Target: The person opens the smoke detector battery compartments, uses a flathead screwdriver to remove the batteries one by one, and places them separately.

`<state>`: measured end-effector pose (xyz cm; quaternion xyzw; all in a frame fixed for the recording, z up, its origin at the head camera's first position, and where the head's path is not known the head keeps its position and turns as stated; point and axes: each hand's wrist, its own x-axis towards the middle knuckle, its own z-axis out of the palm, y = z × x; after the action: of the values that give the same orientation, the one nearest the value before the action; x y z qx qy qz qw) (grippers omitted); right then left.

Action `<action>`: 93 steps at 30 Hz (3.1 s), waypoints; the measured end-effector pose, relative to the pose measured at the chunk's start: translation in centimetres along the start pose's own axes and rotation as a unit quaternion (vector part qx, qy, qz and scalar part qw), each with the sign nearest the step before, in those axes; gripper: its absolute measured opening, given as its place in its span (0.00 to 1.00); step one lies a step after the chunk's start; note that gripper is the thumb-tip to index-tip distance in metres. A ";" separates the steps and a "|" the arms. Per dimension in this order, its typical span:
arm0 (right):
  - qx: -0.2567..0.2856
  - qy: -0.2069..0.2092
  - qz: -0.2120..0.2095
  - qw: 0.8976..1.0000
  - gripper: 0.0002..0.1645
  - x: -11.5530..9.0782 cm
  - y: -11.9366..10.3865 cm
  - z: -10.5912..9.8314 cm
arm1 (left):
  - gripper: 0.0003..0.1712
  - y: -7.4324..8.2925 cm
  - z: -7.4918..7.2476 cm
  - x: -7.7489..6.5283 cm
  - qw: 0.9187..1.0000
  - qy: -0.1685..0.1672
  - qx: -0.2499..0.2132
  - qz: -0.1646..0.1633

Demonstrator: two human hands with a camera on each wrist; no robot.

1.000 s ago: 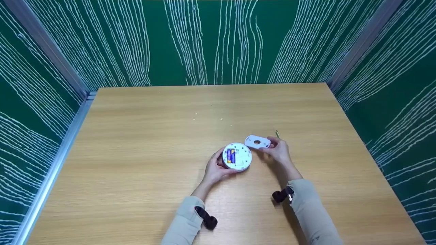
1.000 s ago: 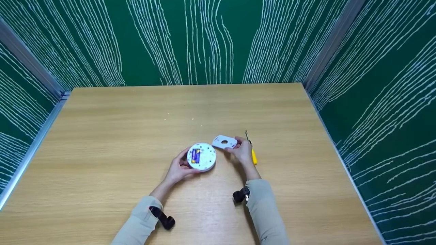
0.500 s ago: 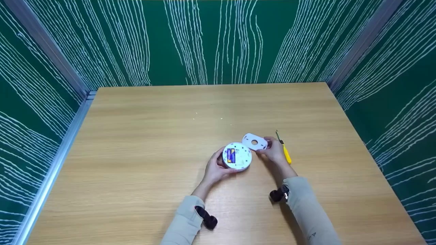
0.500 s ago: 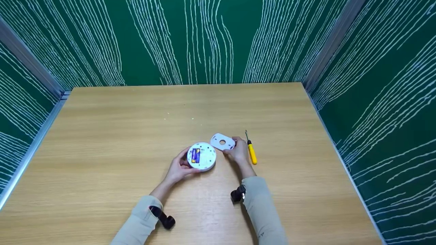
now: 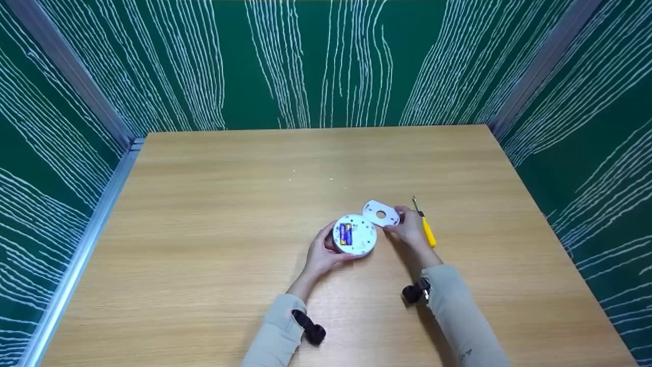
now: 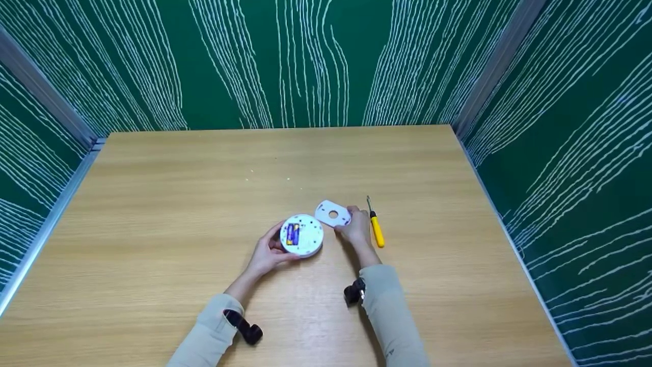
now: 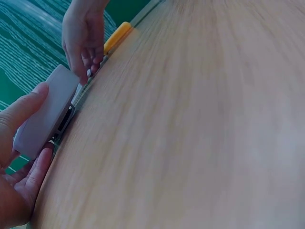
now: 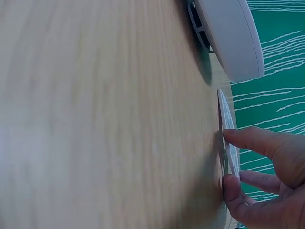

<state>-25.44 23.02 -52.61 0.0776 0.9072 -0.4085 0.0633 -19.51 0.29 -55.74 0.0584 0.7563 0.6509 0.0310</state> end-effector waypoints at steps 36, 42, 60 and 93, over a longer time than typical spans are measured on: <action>0.017 0.057 -0.089 0.994 0.24 -3.3 0.4 -1.4 | 0.52 0.3 -0.2 0.0 0.999 -0.003 -0.015 0.035; 0.021 0.060 -0.090 0.994 0.23 -3.9 0.7 -1.8 | 0.52 1.0 -0.4 0.1 1.000 -0.018 0.004 0.014; 0.019 0.086 -0.084 0.993 0.23 -4.9 2.2 -3.4 | 0.50 1.8 -1.1 0.4 0.999 -0.026 0.003 -0.023; 0.012 0.052 0.040 0.998 0.24 -4.8 4.8 -5.6 | 0.30 1.4 -3.7 0.3 0.992 -0.037 -0.086 -0.083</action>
<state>-20.15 29.90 -51.57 0.1361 0.9005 -0.4118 0.0312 -20.14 -3.07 -53.77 0.0166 0.6982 0.7059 0.1176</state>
